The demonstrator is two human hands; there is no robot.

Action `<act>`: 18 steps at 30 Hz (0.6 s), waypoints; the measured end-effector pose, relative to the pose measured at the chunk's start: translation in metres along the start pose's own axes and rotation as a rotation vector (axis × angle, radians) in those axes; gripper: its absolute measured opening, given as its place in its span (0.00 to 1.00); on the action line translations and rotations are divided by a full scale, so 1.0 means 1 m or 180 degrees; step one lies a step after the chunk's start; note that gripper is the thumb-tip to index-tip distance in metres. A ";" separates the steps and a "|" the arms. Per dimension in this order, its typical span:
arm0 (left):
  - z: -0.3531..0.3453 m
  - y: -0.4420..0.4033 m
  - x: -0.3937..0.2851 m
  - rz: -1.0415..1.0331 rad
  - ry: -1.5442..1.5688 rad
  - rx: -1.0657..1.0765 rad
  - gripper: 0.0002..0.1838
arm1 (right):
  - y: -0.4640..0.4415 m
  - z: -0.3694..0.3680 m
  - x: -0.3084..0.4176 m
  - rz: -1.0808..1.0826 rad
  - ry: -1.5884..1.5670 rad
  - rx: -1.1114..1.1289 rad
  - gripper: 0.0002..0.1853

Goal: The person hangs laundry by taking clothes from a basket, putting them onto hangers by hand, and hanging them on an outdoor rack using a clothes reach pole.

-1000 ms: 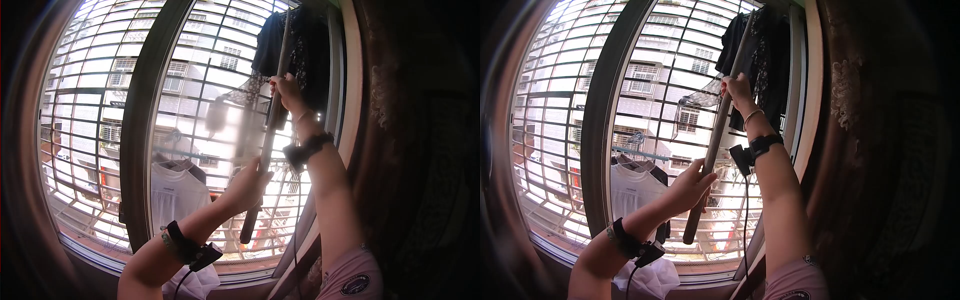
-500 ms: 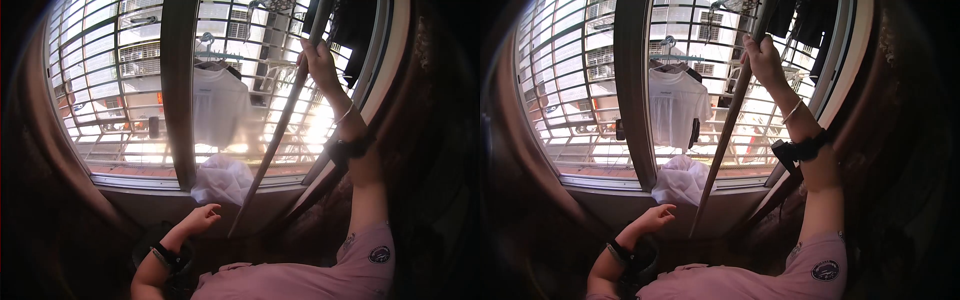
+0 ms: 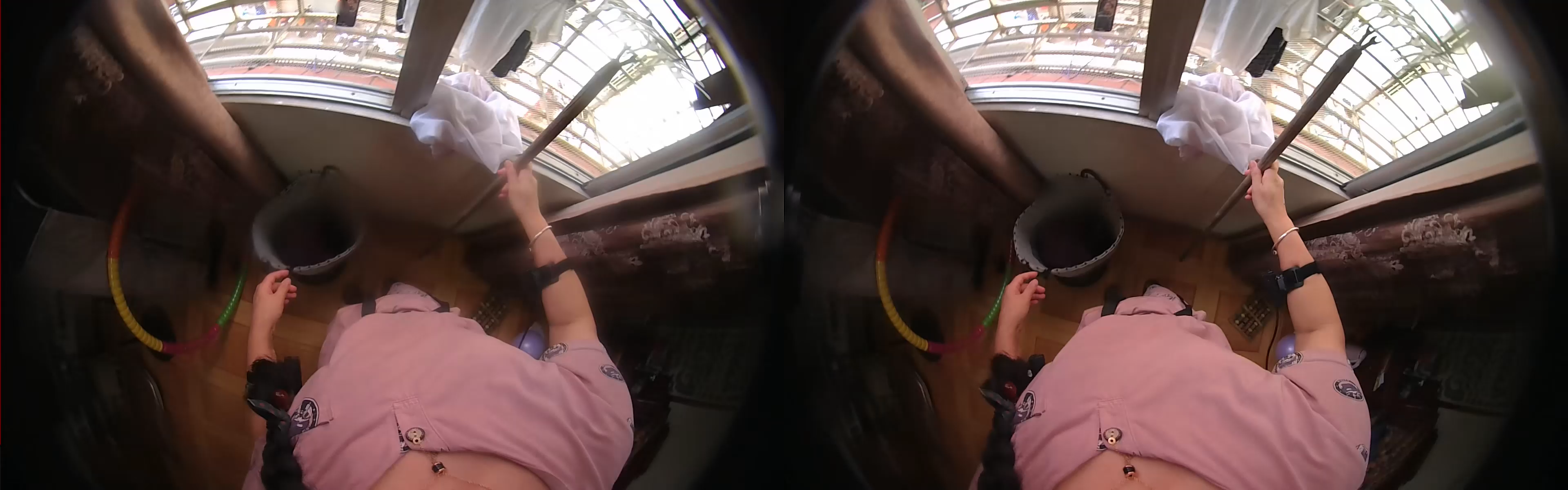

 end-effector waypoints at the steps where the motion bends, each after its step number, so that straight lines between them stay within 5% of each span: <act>1: -0.002 0.003 0.010 0.0092 0.0050 -0.0066 0.16 | 0.000 -0.012 -0.014 -0.0020 -0.0045 -0.0020 0.17; 18: -0.045 0.036 0.069 0.0398 0.0178 -0.0525 0.16 | -0.107 -0.092 -0.092 -0.0112 0.1909 0.0769 0.18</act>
Point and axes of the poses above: each hand's wrist, its own y-axis away from the middle knuckle, its own z-axis out of the back of the hand, x = y × z, the point moved 3 cm from there along -y, towards the middle knuckle, and after that the axes turned 11 degrees about x, right-handed, at the moved point
